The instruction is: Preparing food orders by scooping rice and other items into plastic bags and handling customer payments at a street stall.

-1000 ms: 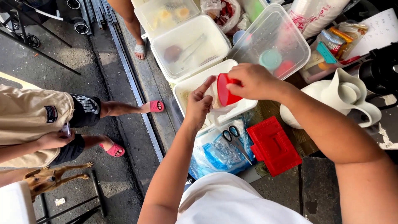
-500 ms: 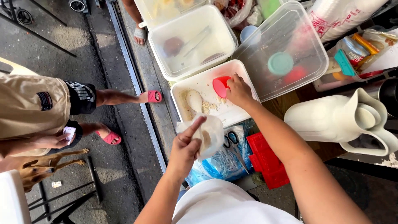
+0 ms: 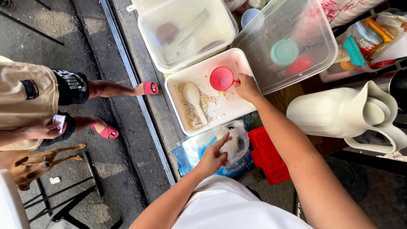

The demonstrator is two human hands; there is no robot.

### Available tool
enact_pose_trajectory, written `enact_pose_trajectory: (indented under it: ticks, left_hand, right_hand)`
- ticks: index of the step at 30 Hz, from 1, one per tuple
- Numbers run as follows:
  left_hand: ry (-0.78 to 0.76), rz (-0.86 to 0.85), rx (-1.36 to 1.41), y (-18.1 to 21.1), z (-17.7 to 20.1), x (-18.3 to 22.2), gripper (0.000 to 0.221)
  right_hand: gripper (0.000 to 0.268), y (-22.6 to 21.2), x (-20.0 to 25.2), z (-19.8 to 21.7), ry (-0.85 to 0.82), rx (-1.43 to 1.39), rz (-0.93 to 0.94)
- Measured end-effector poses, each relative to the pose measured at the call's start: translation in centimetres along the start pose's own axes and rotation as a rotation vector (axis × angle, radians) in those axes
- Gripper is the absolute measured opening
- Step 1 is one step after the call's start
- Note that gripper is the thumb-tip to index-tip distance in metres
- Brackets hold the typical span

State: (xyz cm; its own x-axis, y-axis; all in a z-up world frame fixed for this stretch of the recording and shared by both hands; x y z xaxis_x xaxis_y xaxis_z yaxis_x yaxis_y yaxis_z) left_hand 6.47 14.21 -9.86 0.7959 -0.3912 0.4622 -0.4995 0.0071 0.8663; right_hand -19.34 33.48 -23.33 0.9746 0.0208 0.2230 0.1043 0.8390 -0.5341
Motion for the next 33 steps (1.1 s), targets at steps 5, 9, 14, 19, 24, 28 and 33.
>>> enact_pose_trajectory:
  ticks: [5, 9, 14, 19, 24, 28, 33]
  left_hand:
    - [0.149, -0.141, -0.467, 4.0, 2.1, -0.2, 0.058]
    - [0.445, -0.150, -0.225, 4.7, 6.8, -3.1, 0.034]
    - [0.323, -0.166, 0.064, 1.3, 5.9, -8.6, 0.047]
    - [0.354, -0.188, 0.067, -1.1, 10.7, -10.2, 0.049]
    - [0.294, -0.269, -0.382, 5.8, 14.5, -8.7, 0.027]
    - [0.157, -0.231, -0.297, 6.7, 16.5, -10.7, 0.027]
    - [0.024, -0.089, 0.149, 0.2, 18.8, -15.4, 0.018]
  right_hand:
    - [0.006, -1.0, 2.2, 0.9, 0.041, -0.104, -0.009]
    - [0.016, -4.0, 6.3, -0.1, 0.018, -0.587, -0.053]
    - [0.018, -14.4, 14.0, 0.8, 0.045, -0.884, -0.138]
    - [0.029, -16.6, 13.4, -2.7, 0.083, -0.934, -0.144]
    - [0.012, -22.0, 13.6, -2.0, 0.294, -1.203, -0.393]
    - [0.013, -21.0, 12.7, -4.0, 0.467, -1.193, -0.468]
    - [0.021, -18.3, 12.1, -7.0, 0.381, -1.041, -0.428]
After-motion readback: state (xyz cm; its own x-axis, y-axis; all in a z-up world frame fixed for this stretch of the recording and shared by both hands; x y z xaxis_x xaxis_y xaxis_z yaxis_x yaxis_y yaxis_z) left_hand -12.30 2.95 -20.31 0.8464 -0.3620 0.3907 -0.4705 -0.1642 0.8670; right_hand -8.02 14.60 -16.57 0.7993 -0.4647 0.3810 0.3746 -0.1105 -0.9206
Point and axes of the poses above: each hand's wrist, its own x-axis away from the middle knuckle, its own z-axis out of the back of the hand, y = z × x, the point moved 7 cm from there along -x, towards the middle knuckle, and after that the axes turned 3 degrees about x, right-handed, at the moved point
